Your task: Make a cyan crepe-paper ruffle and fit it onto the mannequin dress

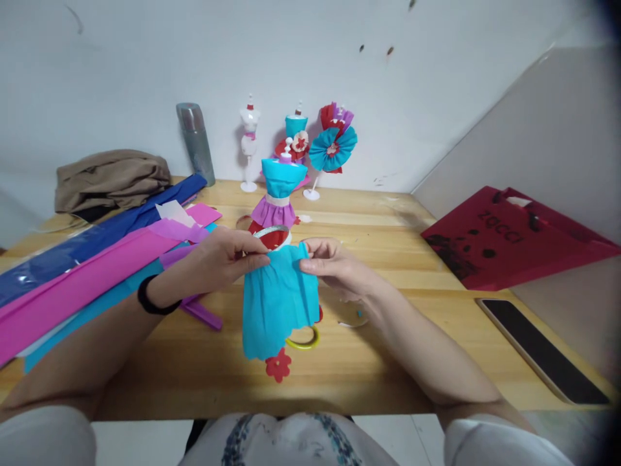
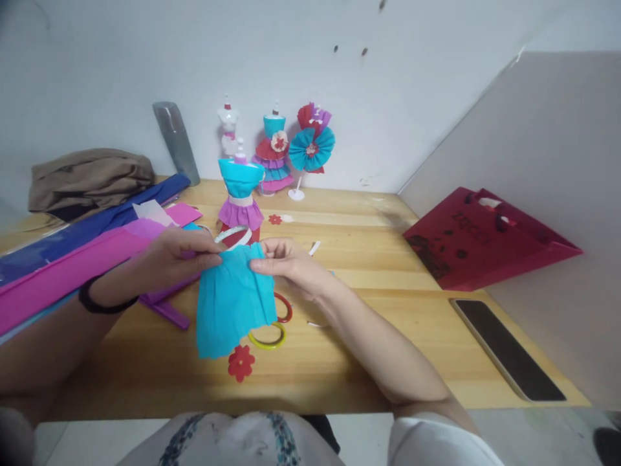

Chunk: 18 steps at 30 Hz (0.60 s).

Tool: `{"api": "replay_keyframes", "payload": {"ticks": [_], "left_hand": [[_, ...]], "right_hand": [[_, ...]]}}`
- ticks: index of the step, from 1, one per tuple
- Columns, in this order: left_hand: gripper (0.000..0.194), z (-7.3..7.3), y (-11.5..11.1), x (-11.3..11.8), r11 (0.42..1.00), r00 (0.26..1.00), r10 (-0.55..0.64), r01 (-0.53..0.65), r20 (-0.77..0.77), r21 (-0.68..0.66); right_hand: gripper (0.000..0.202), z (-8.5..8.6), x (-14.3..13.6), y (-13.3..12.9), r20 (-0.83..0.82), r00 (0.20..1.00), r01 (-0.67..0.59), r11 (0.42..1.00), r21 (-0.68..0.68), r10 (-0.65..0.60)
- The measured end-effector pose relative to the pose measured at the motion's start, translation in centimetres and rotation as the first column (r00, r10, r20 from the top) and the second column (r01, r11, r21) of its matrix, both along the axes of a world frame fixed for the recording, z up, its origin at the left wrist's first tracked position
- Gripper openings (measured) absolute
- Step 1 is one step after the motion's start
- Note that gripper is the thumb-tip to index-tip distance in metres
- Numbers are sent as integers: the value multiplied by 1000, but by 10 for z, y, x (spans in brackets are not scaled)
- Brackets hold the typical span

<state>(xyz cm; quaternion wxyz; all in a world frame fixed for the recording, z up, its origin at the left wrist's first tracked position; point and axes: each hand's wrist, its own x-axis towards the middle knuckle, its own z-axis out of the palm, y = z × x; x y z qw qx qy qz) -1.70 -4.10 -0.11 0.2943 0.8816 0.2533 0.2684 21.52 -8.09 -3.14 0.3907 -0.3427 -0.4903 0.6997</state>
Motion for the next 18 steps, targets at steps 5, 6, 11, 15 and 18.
{"api": "replay_keyframes", "payload": {"ticks": [5,6,11,15,18], "left_hand": [[31,3,-5,1,996,999,-15,12,-32,-89],[33,3,-7,2,994,999,-23,19,-34,-103],[33,4,-17,5,990,998,-58,59,9,-125],[32,9,-20,7,956,996,-83,90,36,-278],[39,9,-18,9,900,992,-107,126,68,-418]], "right_hand": [[38,15,-4,-10,160,977,101,965,244,-143],[36,18,-4,-13,217,960,106,947,304,-178],[17,38,-4,-25,467,837,0,852,523,-287],[20,42,0,-30,476,832,15,869,494,-285],[30,36,3,-27,435,872,28,911,411,-223]]}}
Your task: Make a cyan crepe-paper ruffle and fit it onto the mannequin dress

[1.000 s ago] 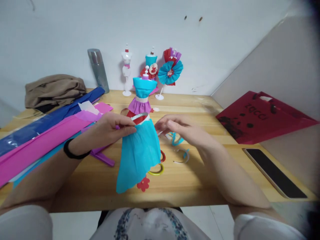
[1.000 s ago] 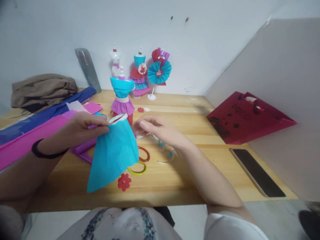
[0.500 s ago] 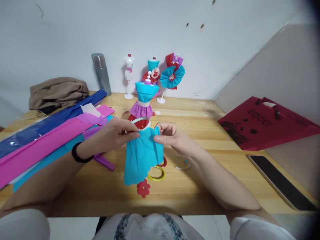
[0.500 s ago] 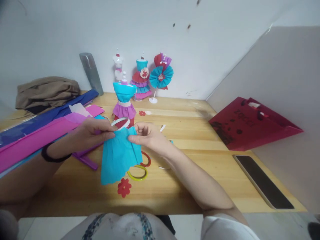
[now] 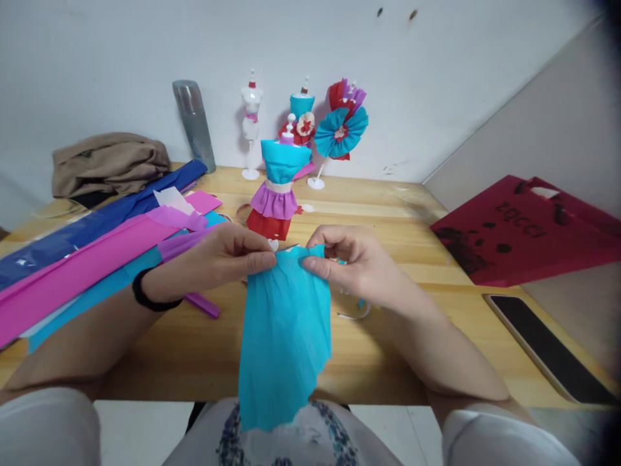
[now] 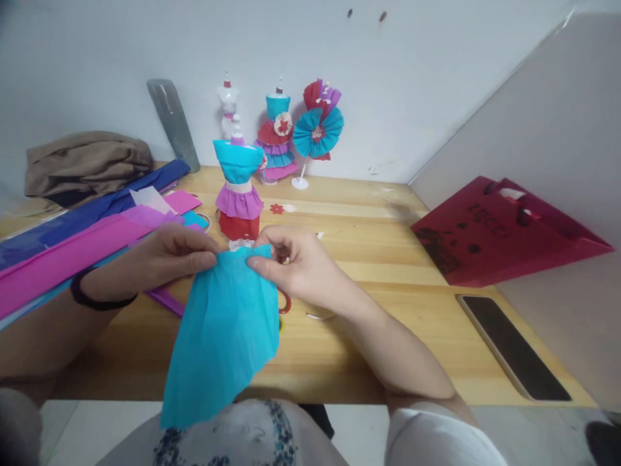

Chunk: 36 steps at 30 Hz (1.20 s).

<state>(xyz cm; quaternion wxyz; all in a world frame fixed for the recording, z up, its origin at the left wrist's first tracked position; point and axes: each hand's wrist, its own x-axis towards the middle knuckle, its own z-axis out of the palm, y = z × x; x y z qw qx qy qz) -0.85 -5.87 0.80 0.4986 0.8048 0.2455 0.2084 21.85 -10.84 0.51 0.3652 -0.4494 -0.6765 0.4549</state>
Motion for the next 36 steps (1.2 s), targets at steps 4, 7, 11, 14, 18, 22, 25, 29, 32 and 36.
{"api": "replay_keyframes", "payload": {"ticks": [4,7,11,14,18,22,25,29,32,36], "left_hand": [[47,-7,4,1,991,1000,26,-28,-16,-133],[47,-11,6,2,984,998,51,-54,-26,-168],[38,-12,6,5,985,999,-43,45,11,-166],[36,-15,6,8,993,998,-62,64,23,-97],[43,-21,7,11,999,999,-42,41,9,28],[41,-22,6,12,999,1000,-13,13,-1,31],[40,-20,3,13,999,1000,10,-9,-6,45],[38,-20,1,14,998,1000,17,-17,-5,59],[35,-23,1,15,999,1000,0,-1,11,48],[33,-25,1,14,1000,1000,-6,5,26,31]], "right_hand": [[45,-9,4,6,-89,995,-49,994,-97,40],[48,-11,5,9,-112,992,-70,989,-131,55],[44,-12,4,10,-136,990,-70,986,-154,49],[40,-12,4,10,-146,989,-52,988,-144,31],[38,-11,4,8,-148,989,-44,989,-138,24],[39,-10,3,8,-125,992,-24,994,-105,10],[36,-12,0,8,-44,998,40,998,-41,-42],[20,-14,-4,3,36,998,54,997,47,-56],[15,-13,-7,-1,56,998,14,998,66,-17],[11,-12,-9,-1,52,998,18,994,110,-24]]}}
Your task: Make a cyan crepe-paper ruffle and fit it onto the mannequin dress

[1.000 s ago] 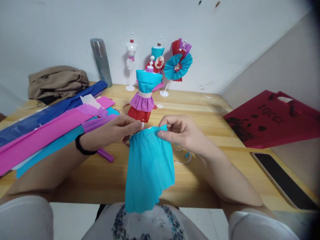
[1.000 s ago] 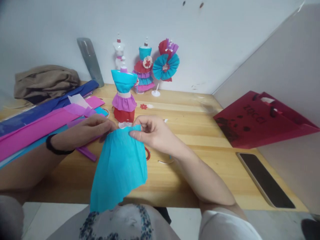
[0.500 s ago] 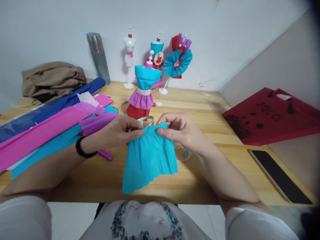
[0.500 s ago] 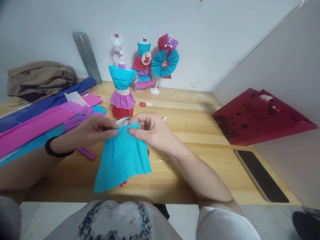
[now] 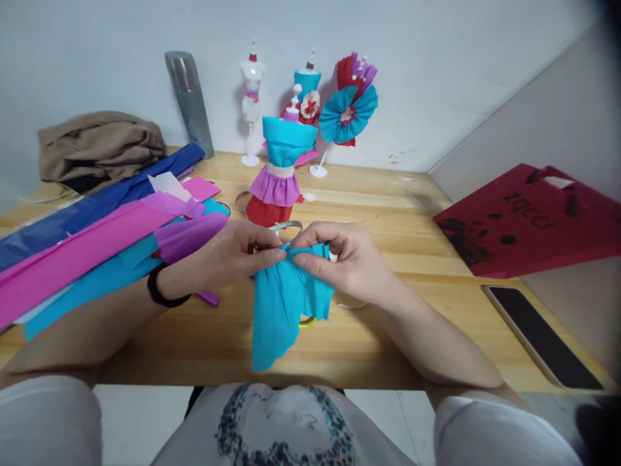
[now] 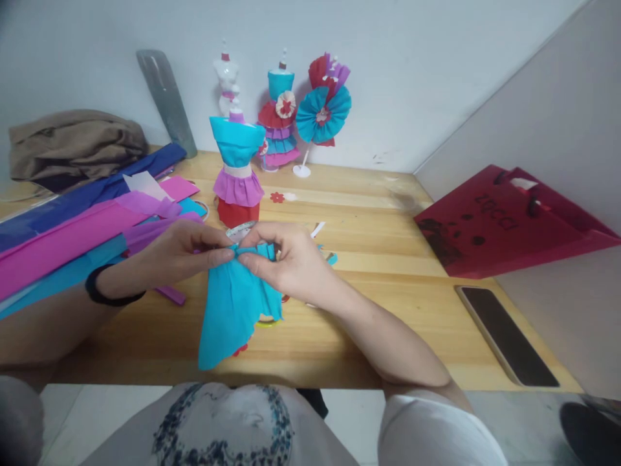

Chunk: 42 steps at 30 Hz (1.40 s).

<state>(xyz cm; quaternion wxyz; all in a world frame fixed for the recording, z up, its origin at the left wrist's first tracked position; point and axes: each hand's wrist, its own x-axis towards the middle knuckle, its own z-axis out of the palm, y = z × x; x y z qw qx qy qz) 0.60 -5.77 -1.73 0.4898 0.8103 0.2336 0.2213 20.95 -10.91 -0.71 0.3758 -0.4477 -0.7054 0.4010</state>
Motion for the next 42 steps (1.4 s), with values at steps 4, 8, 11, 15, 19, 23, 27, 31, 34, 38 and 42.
{"api": "replay_keyframes", "payload": {"ticks": [4,8,11,15,19,23,27,31,34,38,42], "left_hand": [[32,-1,-1,0,1000,1000,7,-7,24,17],[28,2,-4,0,999,999,13,-15,41,39],[30,4,-6,0,997,998,23,-27,51,72],[30,4,-8,-1,993,998,26,-33,61,117],[30,3,-7,-1,993,997,25,-33,71,116],[31,1,-6,0,989,998,42,-49,53,139],[31,2,-7,-1,984,998,52,-59,44,168],[32,6,-10,-3,973,998,55,-56,11,222],[31,6,-10,-1,966,996,82,-85,22,245],[31,4,-9,2,955,991,130,-136,39,265],[34,6,-8,2,962,991,128,-134,39,238]], "right_hand": [[17,0,-1,1,-70,997,-17,998,-60,13],[24,-3,-2,0,-65,997,48,998,-28,-50],[22,-5,-2,0,-18,995,97,995,23,-96],[18,-6,-3,1,-9,994,108,993,49,-107],[18,-6,-3,1,4,994,110,992,59,-111],[18,-8,-3,1,11,992,126,988,88,-127],[19,-11,-3,3,-19,991,133,987,93,-132],[20,-13,-5,5,-79,991,113,991,73,-107],[21,-15,-8,5,-110,988,111,993,40,-106],[23,-18,-10,6,-87,988,133,991,22,-130],[28,-16,-9,4,-106,989,100,995,-12,-101]]}}
